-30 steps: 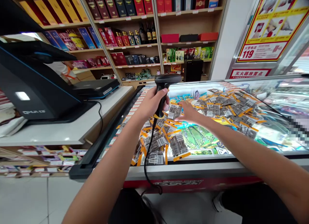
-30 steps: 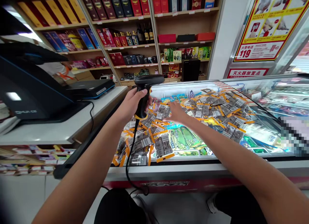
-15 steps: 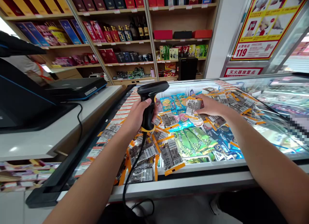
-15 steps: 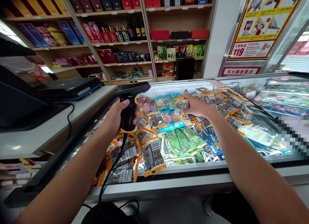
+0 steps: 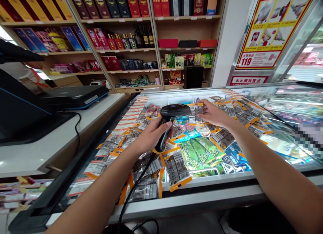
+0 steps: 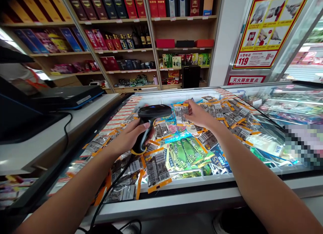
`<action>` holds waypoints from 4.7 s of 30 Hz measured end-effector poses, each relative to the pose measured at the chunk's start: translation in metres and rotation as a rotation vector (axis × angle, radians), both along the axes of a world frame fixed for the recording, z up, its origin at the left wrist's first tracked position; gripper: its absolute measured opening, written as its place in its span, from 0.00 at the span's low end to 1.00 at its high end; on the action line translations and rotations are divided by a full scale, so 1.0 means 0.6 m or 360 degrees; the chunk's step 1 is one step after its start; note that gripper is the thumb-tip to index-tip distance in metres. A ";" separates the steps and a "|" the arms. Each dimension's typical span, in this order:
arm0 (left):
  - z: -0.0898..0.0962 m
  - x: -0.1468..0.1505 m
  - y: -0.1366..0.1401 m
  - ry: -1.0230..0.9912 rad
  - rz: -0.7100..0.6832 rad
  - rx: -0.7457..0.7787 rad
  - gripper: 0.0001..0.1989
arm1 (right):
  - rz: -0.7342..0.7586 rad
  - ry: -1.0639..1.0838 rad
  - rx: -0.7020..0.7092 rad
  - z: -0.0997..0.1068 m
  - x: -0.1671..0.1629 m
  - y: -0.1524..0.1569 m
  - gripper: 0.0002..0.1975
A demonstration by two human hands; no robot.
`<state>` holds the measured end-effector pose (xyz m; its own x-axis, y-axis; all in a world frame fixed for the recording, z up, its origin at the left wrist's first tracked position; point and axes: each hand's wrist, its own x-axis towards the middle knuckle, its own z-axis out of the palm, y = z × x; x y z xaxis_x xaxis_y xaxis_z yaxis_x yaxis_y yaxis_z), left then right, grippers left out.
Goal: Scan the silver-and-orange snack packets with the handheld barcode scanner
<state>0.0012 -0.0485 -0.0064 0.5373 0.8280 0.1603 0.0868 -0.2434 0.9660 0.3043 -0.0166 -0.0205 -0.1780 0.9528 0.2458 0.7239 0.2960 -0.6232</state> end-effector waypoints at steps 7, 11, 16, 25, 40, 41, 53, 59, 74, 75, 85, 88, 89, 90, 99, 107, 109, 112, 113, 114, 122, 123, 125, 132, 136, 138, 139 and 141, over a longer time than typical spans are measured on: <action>0.008 0.009 0.002 -0.0235 0.0120 -0.0087 0.14 | -0.0247 0.0103 0.0290 -0.012 0.038 0.031 0.27; 0.023 0.002 0.010 -0.0449 0.0215 -0.0171 0.13 | -0.0714 -0.0095 0.0580 -0.014 0.104 0.045 0.24; 0.037 -0.015 0.021 -0.0634 0.0386 -0.0322 0.13 | -0.1015 -0.0483 0.0915 -0.008 0.098 0.031 0.23; 0.031 -0.019 0.026 -0.0668 0.0474 -0.0366 0.14 | 0.0091 -0.0263 0.0015 -0.086 -0.161 -0.017 0.40; 0.024 0.020 -0.013 -0.0319 0.0256 -0.0273 0.15 | -0.0373 0.1509 -0.0156 -0.071 -0.115 0.026 0.24; 0.022 0.023 -0.017 -0.0274 0.0216 -0.0265 0.15 | -0.0350 0.1741 -0.0230 -0.068 -0.113 0.028 0.21; 0.019 0.014 -0.032 0.0409 -0.0030 0.0071 0.17 | -0.0511 0.1775 -0.0278 -0.041 -0.083 0.027 0.14; 0.019 0.013 -0.031 0.0392 -0.0003 0.0118 0.16 | -0.0503 0.1689 -0.0342 -0.037 -0.083 0.024 0.16; 0.032 0.009 -0.003 -0.0356 0.0411 -0.0164 0.12 | -0.1592 -0.0589 0.0157 0.006 0.171 0.035 0.29; 0.034 0.004 0.001 -0.0403 0.0427 -0.0165 0.12 | -0.1599 -0.0655 0.0240 0.007 0.155 0.031 0.32; 0.039 -0.017 0.016 -0.0606 0.0547 -0.0304 0.14 | 0.0681 -0.0350 -0.0359 -0.019 -0.149 -0.087 0.30; 0.034 -0.012 0.016 -0.0594 0.0552 -0.0327 0.15 | 0.0670 -0.0529 -0.0400 -0.020 -0.154 -0.099 0.32; 0.032 -0.010 0.015 -0.0584 0.0544 -0.0326 0.15 | 0.0676 -0.0566 -0.0448 -0.016 -0.150 -0.099 0.30; 0.030 -0.008 0.014 -0.0572 0.0533 -0.0324 0.15 | 0.0685 -0.0593 -0.0506 -0.012 -0.145 -0.097 0.28; 0.016 0.001 0.013 -0.0465 0.0378 -0.0287 0.15 | 0.0772 -0.0448 -0.0606 -0.003 -0.120 -0.071 0.18; 0.018 0.005 0.010 -0.0443 0.0406 -0.0256 0.14 | 0.0635 0.0082 -0.1177 -0.002 -0.068 -0.050 0.18; 0.018 0.005 0.008 -0.0396 0.0369 -0.0220 0.13 | 0.0492 0.0363 -0.1106 -0.001 -0.053 -0.039 0.17; 0.017 0.005 0.002 -0.0232 0.0243 -0.0140 0.15 | 0.0164 0.0812 -0.0778 0.002 -0.040 -0.021 0.15; 0.017 0.005 -0.001 -0.0173 0.0196 -0.0117 0.15 | 0.0059 0.0933 -0.0661 0.003 -0.038 -0.016 0.15; 0.017 0.005 -0.004 -0.0117 0.0149 -0.0101 0.15 | -0.0036 0.1038 -0.0560 0.005 -0.036 -0.012 0.15; 0.015 0.011 -0.026 0.0296 -0.0133 -0.0044 0.15 | -0.0276 0.1386 -0.0341 0.011 -0.027 -0.003 0.12; 0.013 0.011 -0.027 0.0302 -0.0156 -0.0052 0.15 | -0.0293 0.1395 -0.0338 0.011 -0.025 -0.003 0.12; 0.011 0.011 -0.027 0.0285 -0.0175 -0.0077 0.15 | -0.0313 0.1402 -0.0329 0.011 -0.024 -0.002 0.11; 0.010 0.013 -0.024 0.0114 -0.0228 -0.0143 0.14 | -0.0344 0.1319 -0.0279 0.016 -0.023 0.001 0.11; 0.011 0.014 -0.016 -0.0108 -0.0088 -0.0158 0.12 | -0.0624 0.0828 0.0268 0.018 0.035 0.021 0.14; 0.014 0.014 -0.012 -0.0221 0.0020 -0.0185 0.12 | -0.0879 0.0483 0.0555 0.015 0.089 0.030 0.16; 0.016 0.014 -0.011 -0.0268 0.0068 -0.0200 0.13 | -0.1030 0.0348 0.0606 0.013 0.118 0.032 0.17; 0.022 0.014 -0.009 -0.0356 0.0144 -0.0224 0.12 | -0.1333 0.0064 0.0561 0.007 0.170 0.032 0.20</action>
